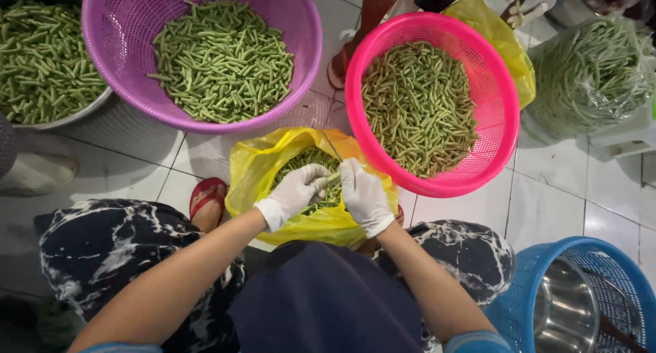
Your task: Trimming the ends of green beans with a knife and sorting them into different baskets.
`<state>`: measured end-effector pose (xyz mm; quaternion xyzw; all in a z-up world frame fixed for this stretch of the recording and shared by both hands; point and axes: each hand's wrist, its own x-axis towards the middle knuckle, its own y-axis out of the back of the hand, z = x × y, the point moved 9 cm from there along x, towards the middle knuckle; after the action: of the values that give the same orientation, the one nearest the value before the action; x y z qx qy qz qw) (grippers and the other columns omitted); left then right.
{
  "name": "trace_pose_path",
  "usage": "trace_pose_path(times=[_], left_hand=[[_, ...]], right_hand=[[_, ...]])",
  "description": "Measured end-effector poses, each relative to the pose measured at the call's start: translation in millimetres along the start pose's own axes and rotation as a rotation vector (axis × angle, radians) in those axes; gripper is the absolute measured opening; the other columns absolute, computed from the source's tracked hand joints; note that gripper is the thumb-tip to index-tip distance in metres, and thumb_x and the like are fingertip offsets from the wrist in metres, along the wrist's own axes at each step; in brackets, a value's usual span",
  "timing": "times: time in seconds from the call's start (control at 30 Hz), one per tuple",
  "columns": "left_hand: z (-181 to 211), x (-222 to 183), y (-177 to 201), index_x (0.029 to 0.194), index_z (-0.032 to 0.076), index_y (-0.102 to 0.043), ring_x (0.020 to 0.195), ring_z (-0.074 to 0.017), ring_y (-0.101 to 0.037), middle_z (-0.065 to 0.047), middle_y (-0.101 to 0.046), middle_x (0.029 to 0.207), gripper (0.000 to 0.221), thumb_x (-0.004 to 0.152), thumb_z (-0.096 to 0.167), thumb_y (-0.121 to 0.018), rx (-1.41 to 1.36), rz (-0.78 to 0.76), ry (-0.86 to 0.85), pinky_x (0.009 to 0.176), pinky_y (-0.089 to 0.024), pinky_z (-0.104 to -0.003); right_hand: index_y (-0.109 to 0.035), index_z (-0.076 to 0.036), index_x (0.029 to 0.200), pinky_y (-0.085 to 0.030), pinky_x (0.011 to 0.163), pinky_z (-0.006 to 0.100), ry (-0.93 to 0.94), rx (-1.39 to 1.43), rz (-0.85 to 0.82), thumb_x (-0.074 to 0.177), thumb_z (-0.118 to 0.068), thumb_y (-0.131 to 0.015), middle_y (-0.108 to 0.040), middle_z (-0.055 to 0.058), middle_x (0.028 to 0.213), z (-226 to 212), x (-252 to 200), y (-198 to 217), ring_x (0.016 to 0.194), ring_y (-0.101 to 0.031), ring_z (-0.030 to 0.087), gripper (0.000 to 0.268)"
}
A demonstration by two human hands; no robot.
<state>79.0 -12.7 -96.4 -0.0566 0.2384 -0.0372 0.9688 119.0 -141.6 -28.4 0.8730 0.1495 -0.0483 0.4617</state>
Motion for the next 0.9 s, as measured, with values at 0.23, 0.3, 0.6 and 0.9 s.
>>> trace_pose_path(times=[0.23, 0.3, 0.6, 0.9], left_hand=[[36, 3, -15, 0.106, 0.008, -0.061, 0.062, -0.0115, -0.059, -0.004, -0.064, 0.071, 0.018, 0.094, 0.018, -0.052, -0.008, -0.029, -0.073, 0.054, -0.051, -0.022], [42, -3, -17, 0.107, 0.005, -0.061, 0.064, -0.0122, -0.060, -0.006, -0.065, 0.072, 0.020, 0.094, 0.014, -0.050, 0.012, -0.029, -0.079, 0.058, -0.051, -0.022], [50, -4, -3, 0.112, -0.002, -0.047, 0.051, -0.0101, -0.056, -0.009, -0.063, 0.065, 0.028, 0.087, 0.008, -0.055, -0.225, 0.038, -0.100, 0.045, -0.046, -0.017], [-5, 42, -12, 0.102, -0.006, -0.046, 0.050, -0.0127, -0.059, -0.011, -0.063, 0.066, 0.030, 0.082, 0.003, -0.066, -0.235, 0.022, -0.205, 0.046, -0.051, -0.020]], right_hand=[[-0.066, -0.003, 0.095, -0.048, 0.065, 0.055, 0.152, -0.052, 0.358, 0.095, -0.038, -0.043, -0.063, 0.027, 0.074, -37, 3, 65, 0.081, -0.061, 0.042, 0.042], [-0.054, -0.015, 0.074, -0.048, 0.065, 0.033, 0.407, -0.031, 0.535, 0.093, -0.015, -0.038, -0.052, 0.013, 0.062, -30, 17, 94, 0.068, -0.060, 0.031, 0.024], [-0.039, -0.016, 0.140, -0.044, 0.080, 0.026, 0.292, 0.338, 0.301, 0.098, -0.026, -0.028, -0.057, 0.003, 0.084, -86, -13, 107, 0.082, -0.054, 0.015, 0.044], [-0.059, -0.008, 0.118, -0.041, 0.099, 0.042, 0.144, 0.130, 0.009, 0.093, -0.042, -0.042, -0.063, 0.018, 0.112, -3, 1, -6, 0.111, -0.056, 0.029, 0.045]])
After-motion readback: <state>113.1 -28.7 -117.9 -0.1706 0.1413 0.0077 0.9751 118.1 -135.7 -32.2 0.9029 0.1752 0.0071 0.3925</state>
